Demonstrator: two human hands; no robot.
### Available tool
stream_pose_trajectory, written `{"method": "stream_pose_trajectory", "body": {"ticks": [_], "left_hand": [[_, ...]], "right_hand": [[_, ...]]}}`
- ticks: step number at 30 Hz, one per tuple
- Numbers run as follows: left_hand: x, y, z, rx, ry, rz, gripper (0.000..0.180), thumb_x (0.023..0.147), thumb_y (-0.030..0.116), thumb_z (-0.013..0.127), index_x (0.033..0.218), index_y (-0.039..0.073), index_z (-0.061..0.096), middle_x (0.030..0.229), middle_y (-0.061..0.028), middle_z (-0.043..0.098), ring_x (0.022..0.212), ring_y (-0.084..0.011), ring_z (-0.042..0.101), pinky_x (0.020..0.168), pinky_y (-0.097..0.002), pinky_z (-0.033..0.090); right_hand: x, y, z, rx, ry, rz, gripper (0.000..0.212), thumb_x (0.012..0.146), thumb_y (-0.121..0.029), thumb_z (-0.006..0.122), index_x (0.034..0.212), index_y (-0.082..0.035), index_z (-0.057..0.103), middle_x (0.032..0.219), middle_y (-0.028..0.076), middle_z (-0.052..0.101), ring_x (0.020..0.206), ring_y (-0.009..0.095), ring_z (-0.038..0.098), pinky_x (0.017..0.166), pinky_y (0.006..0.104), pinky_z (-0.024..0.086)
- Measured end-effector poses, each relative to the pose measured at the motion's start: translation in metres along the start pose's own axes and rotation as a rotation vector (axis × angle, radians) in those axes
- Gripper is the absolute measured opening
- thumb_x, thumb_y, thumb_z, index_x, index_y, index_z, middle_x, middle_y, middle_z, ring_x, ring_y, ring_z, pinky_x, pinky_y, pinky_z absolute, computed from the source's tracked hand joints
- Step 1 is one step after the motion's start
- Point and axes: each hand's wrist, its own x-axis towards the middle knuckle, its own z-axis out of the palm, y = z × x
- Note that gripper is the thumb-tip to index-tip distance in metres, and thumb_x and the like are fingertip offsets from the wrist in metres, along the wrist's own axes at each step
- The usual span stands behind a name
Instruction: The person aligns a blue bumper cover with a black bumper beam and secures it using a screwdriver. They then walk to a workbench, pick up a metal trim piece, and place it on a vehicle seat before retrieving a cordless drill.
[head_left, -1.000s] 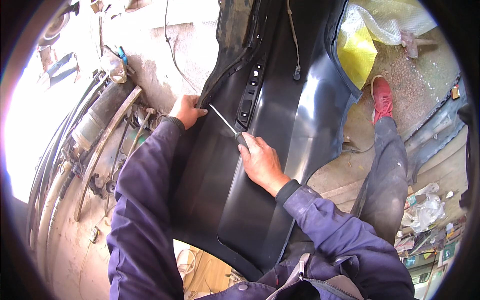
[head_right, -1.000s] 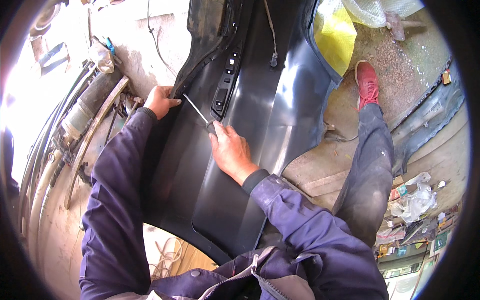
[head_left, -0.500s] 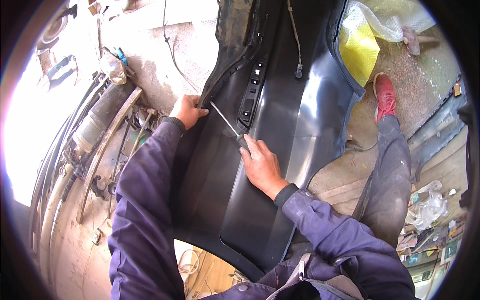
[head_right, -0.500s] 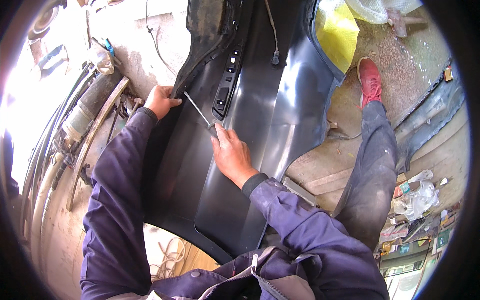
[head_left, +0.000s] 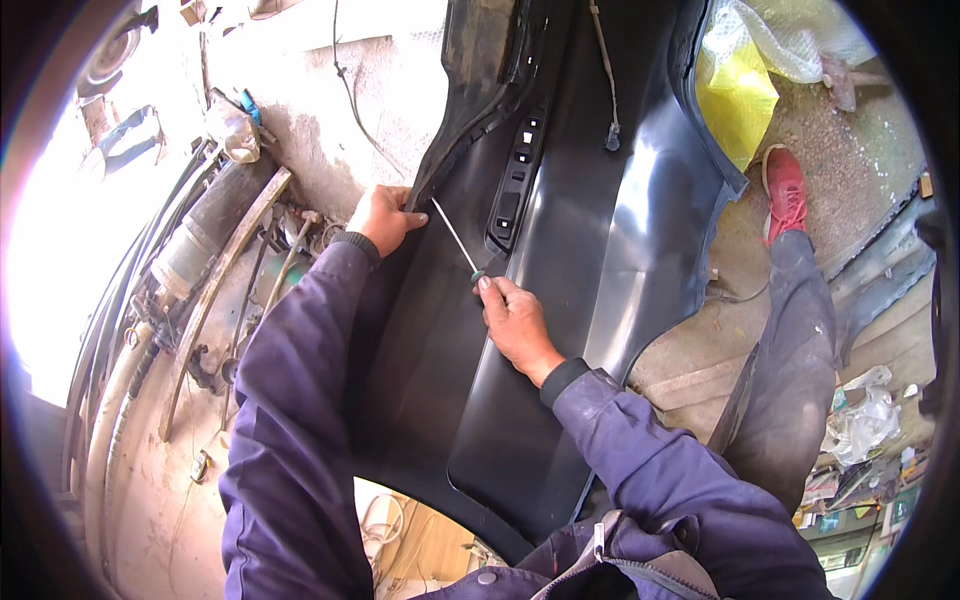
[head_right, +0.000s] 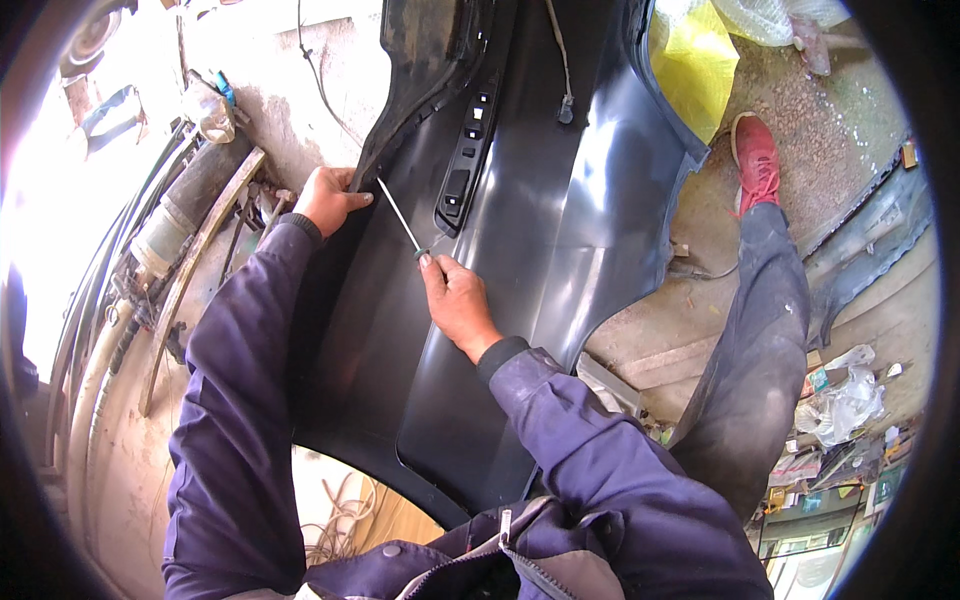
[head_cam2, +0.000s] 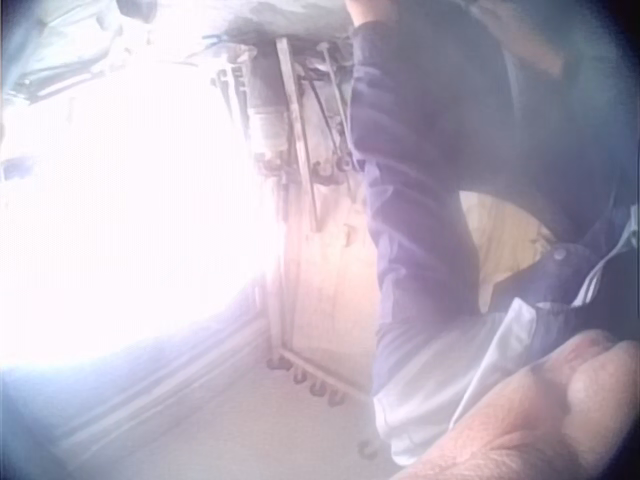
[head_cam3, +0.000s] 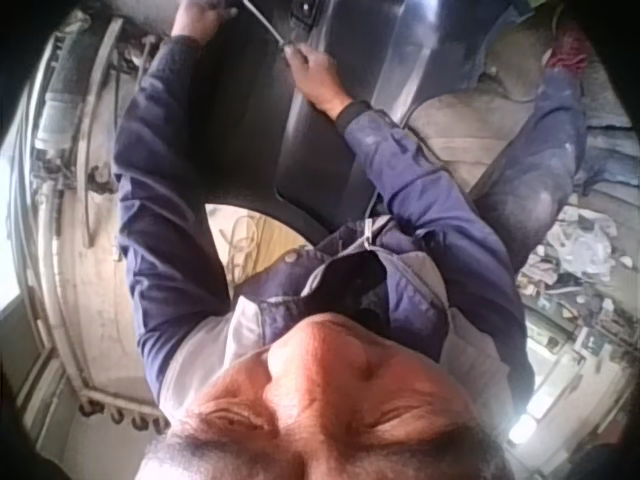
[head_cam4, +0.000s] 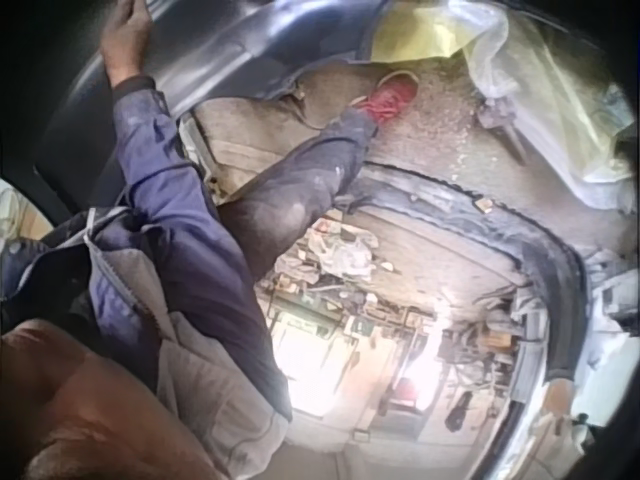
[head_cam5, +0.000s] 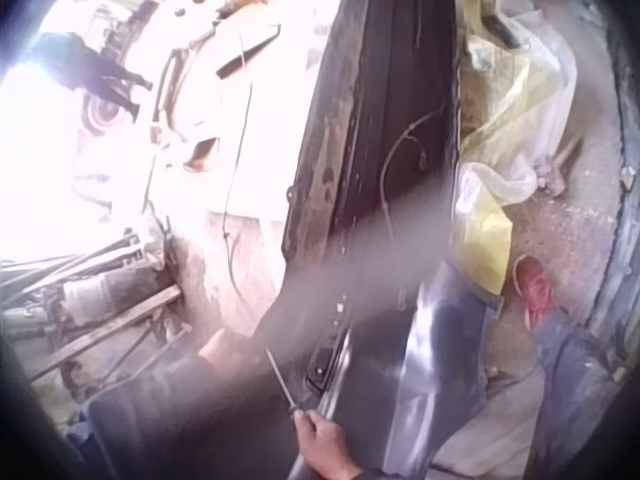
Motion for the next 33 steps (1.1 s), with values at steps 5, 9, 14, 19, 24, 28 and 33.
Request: {"method": "stream_pose_trajectory", "body": {"ticks": [5,9,14,19,24,28,33], "left_hand": [[-0.003,0.005,0.0,-0.012,0.019,0.036,0.024,0.089,0.0,0.079,0.113,-0.004,0.079,0.085,0.0011,0.074,0.076,-0.0071,0.061,0.075,-0.0297,0.053],[-0.005,0.007,0.002,0.01,0.045,0.05,0.024,0.088,-0.001,0.079,0.112,-0.006,0.078,0.083,0.0026,0.072,0.075,-0.0067,0.059,0.072,-0.0288,0.051],[-0.002,-0.001,0.004,0.072,0.012,0.019,0.025,0.088,-0.001,0.079,0.112,-0.005,0.078,0.084,0.0017,0.073,0.076,-0.0074,0.062,0.075,-0.03,0.054],[0.005,-0.012,0.006,0.065,0.011,0.052,0.023,0.088,-0.004,0.078,0.11,-0.005,0.079,0.09,-0.0004,0.076,0.08,-0.0086,0.066,0.076,-0.0308,0.055],[-0.002,-0.002,0.001,0.033,-0.009,0.06,0.026,0.086,0.003,0.081,0.111,-0.005,0.078,0.086,-0.0028,0.076,0.078,-0.0108,0.066,0.076,-0.0331,0.056],[-0.011,0.008,-0.002,0.207,0.068,0.048,0.03,0.082,0.013,0.086,0.108,-0.001,0.08,0.086,-0.0114,0.078,0.081,-0.0203,0.073,0.081,-0.0387,0.057],[-0.001,0.003,0.006,0.214,0.176,0.1,0.03,0.079,0.018,0.088,0.104,0.001,0.082,0.089,-0.0196,0.079,0.086,-0.0325,0.078,0.084,-0.045,0.06]], "right_hand": [[0.001,-0.034,-0.036,0.607,-0.31,0.414,0.043,0.112,-0.047,0.056,0.119,-0.005,0.064,0.074,0.0,0.052,0.048,0.004,0.041,0.037,0.0199,0.026],[0.014,-0.063,-0.065,0.63,-0.376,0.559,0.043,0.111,-0.046,0.06,0.12,-0.004,0.065,0.074,0.001,0.057,0.046,0.003,0.042,0.036,0.0198,0.027],[0.027,-0.093,-0.09,-0.067,-0.343,0.274,0.04,0.111,-0.041,0.057,0.108,-0.003,0.068,0.071,0.0,0.055,0.05,0.007,0.047,0.041,0.0255,0.035],[0.019,-0.099,-0.089,-0.24,-0.305,0.198,0.046,0.11,-0.046,0.055,0.1,-0.003,0.069,0.07,0.003,0.058,0.053,0.01,0.052,0.046,0.0293,0.041],[-0.005,-0.095,-0.075,0.14,-0.356,0.359,0.042,0.112,-0.048,0.057,0.119,-0.007,0.061,0.081,-0.001,0.051,0.056,0.005,0.041,0.044,0.022,0.031],[-0.026,-0.107,-0.068,0.492,-0.367,0.532,0.037,0.113,-0.041,0.056,0.121,-0.005,0.06,0.081,-0.002,0.052,0.056,0.004,0.041,0.043,0.0207,0.031],[-0.085,-0.115,-0.093,0.476,-0.456,0.599,0.038,0.113,-0.041,0.056,0.123,-0.006,0.061,0.081,-0.003,0.05,0.054,0.004,0.038,0.042,0.0221,0.028]]}}
